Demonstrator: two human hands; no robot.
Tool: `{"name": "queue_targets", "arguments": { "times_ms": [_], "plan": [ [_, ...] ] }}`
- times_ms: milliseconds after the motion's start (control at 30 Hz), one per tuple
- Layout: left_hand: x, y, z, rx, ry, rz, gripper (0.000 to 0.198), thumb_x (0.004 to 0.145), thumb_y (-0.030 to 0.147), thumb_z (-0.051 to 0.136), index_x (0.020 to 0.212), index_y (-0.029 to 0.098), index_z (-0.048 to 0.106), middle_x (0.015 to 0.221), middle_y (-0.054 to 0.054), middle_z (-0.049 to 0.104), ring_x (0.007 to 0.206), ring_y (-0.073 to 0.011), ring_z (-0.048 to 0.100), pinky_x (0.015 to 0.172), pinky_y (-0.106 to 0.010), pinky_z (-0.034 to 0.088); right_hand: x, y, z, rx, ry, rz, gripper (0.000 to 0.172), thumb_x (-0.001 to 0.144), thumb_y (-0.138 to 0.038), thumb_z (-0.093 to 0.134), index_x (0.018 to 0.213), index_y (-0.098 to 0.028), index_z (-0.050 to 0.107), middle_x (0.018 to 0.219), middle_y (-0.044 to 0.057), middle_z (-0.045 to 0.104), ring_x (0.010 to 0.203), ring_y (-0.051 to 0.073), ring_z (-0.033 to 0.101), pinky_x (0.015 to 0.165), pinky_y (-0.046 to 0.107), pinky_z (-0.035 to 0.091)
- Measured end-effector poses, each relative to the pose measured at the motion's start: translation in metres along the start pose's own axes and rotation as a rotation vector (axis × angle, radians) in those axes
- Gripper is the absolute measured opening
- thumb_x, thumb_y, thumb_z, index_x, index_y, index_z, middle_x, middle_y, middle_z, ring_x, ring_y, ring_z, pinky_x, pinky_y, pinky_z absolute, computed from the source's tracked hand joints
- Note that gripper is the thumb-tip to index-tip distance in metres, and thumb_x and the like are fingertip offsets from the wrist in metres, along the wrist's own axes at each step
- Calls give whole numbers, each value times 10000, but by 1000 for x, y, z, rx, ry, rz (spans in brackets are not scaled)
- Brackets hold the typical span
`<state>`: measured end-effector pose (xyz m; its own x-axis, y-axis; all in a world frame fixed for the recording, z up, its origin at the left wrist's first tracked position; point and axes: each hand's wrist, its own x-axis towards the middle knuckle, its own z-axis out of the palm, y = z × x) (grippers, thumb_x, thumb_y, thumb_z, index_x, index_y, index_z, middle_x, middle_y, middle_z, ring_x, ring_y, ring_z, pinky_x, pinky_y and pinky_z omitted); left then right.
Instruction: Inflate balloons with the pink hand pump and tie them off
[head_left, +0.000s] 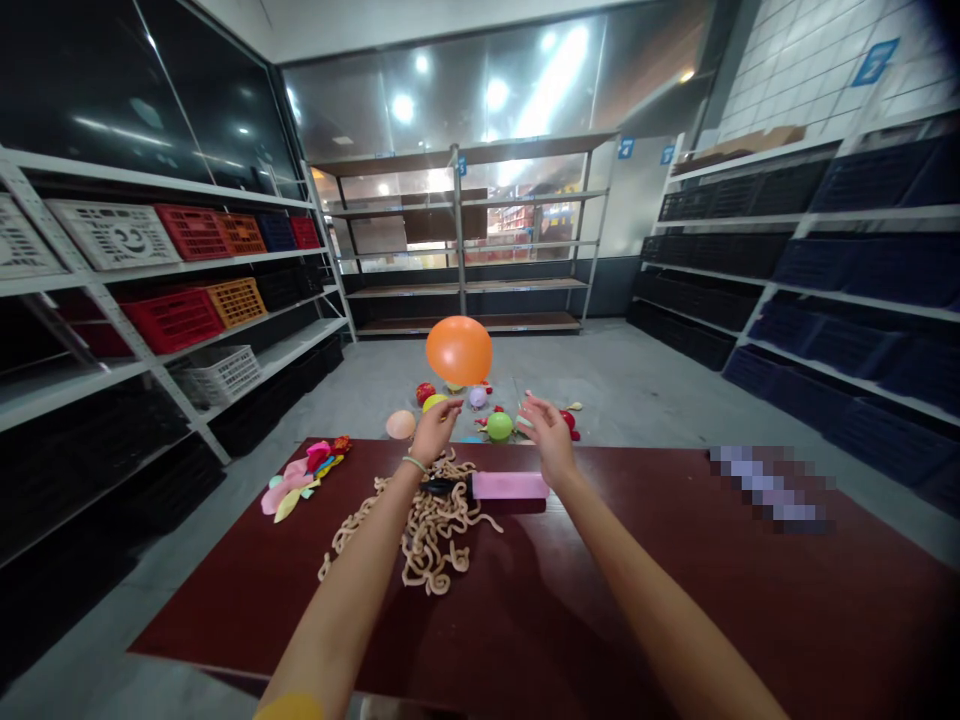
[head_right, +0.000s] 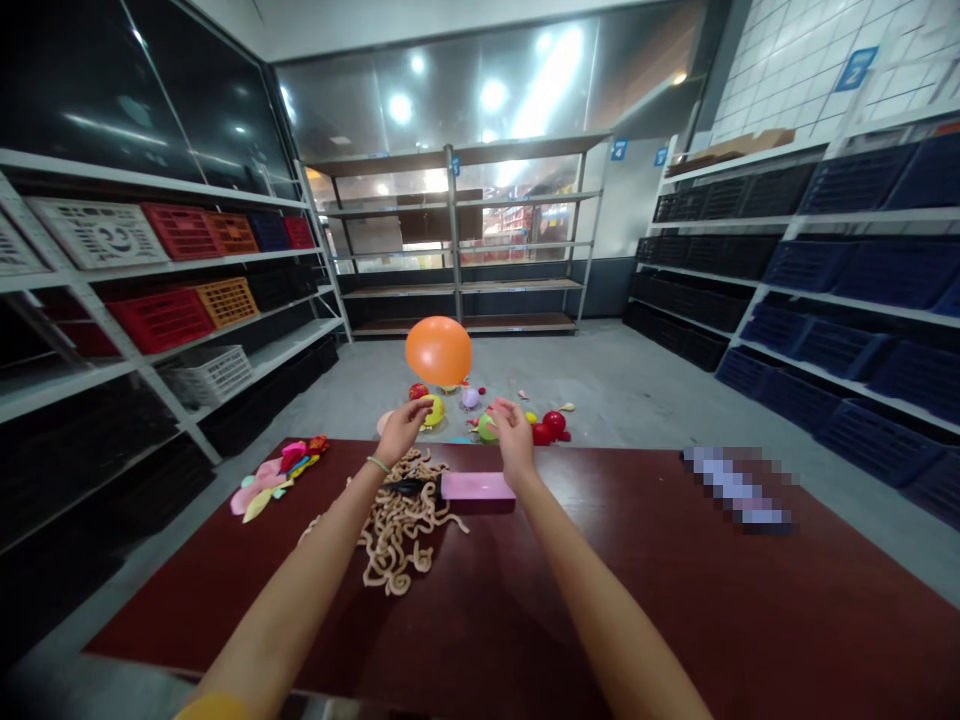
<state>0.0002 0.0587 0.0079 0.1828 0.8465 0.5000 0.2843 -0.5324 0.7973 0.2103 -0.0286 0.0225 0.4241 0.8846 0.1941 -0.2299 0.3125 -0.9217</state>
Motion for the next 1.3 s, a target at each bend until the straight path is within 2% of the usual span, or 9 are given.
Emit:
{"name": "queue_targets", "arguments": {
  "times_ms": [200, 433, 667, 800, 900, 1033, 1100, 1200, 1300],
  "plan": [
    [-35, -14, -37, -132, 19, -69, 301, 920, 348, 547, 1086, 161, 714, 962, -102, 748, 864, -196, 721, 756, -330, 581, -10, 18, 27, -116, -123, 26, 345, 731, -478, 667, 950, -214, 626, 920, 51, 699, 867, 198, 682, 781, 367, 571],
    [-92, -38, -111, -25, 172, -137, 337, 937, 387, 526, 1121, 170, 706, 877, -70, 747, 797, -176, 708, 743, -297, 562, -30, 52, 83, -339, -492, 19, 205, 770, -362, 640, 905, -211, 671, 841, 27, 706, 793, 187, 669, 755, 347, 542],
    [-149, -62, -200, 288, 452, -202, 281, 929, 344, 558, 1098, 179, 710, 931, -86, 739, 815, -186, 686, 785, -314, 531, -62, 106, 170, -500, -807, -20, 192, 821, -281, 580, 967, -204, 677, 859, 14, 710, 782, 163, 653, 761, 328, 515],
    [-172, -82, -236, 564, 610, -160, 223, 915, 297, 584, 1052, 175, 711, 999, -124, 709, 903, -229, 650, 845, -350, 499, -86, 137, 230, -544, -936, -44, 174, 839, -221, 551, 955, -195, 678, 857, 19, 715, 762, 150, 652, 770, 316, 510],
    [-178, -96, -248, 680, 649, -188, 194, 916, 251, 565, 1020, 160, 702, 968, -133, 688, 954, -260, 624, 912, -398, 465, -101, 158, 266, -562, -989, -69, 184, 853, -192, 541, 970, -199, 683, 904, 25, 727, 801, 155, 657, 822, 329, 502],
    [-176, -110, -249, 774, 577, -243, 275, 905, 206, 557, 1152, 144, 660, 1187, -189, 639, 1166, -317, 552, 1034, -468, 382, -111, 181, 291, -578, -1004, -101, 190, 851, -149, 545, 959, -201, 692, 989, 39, 735, 905, 173, 661, 907, 342, 468],
    [-175, -114, -247, 797, 535, -295, 305, 895, 182, 553, 1182, 126, 639, 1207, -205, 628, 1173, -322, 551, 1037, -473, 374, -112, 187, 293, -589, -996, -104, 194, 850, -140, 544, 957, -198, 695, 995, 44, 735, 923, 178, 660, 917, 339, 459],
    [-175, -117, -244, 805, 450, -350, 223, 885, 158, 538, 1070, 126, 658, 1041, -175, 670, 1031, -298, 602, 971, -451, 409, -111, 187, 286, -607, -977, -99, 202, 859, -151, 530, 968, -184, 697, 967, 52, 733, 900, 182, 655, 898, 339, 457],
    [-176, -113, -242, 802, 367, -299, 143, 895, 192, 536, 947, 153, 663, 931, -139, 670, 935, -274, 603, 914, -422, 428, -108, 176, 269, -618, -963, -94, 199, 873, -192, 528, 972, -185, 701, 950, 50, 730, 883, 184, 648, 879, 339, 454]
  ]
}}
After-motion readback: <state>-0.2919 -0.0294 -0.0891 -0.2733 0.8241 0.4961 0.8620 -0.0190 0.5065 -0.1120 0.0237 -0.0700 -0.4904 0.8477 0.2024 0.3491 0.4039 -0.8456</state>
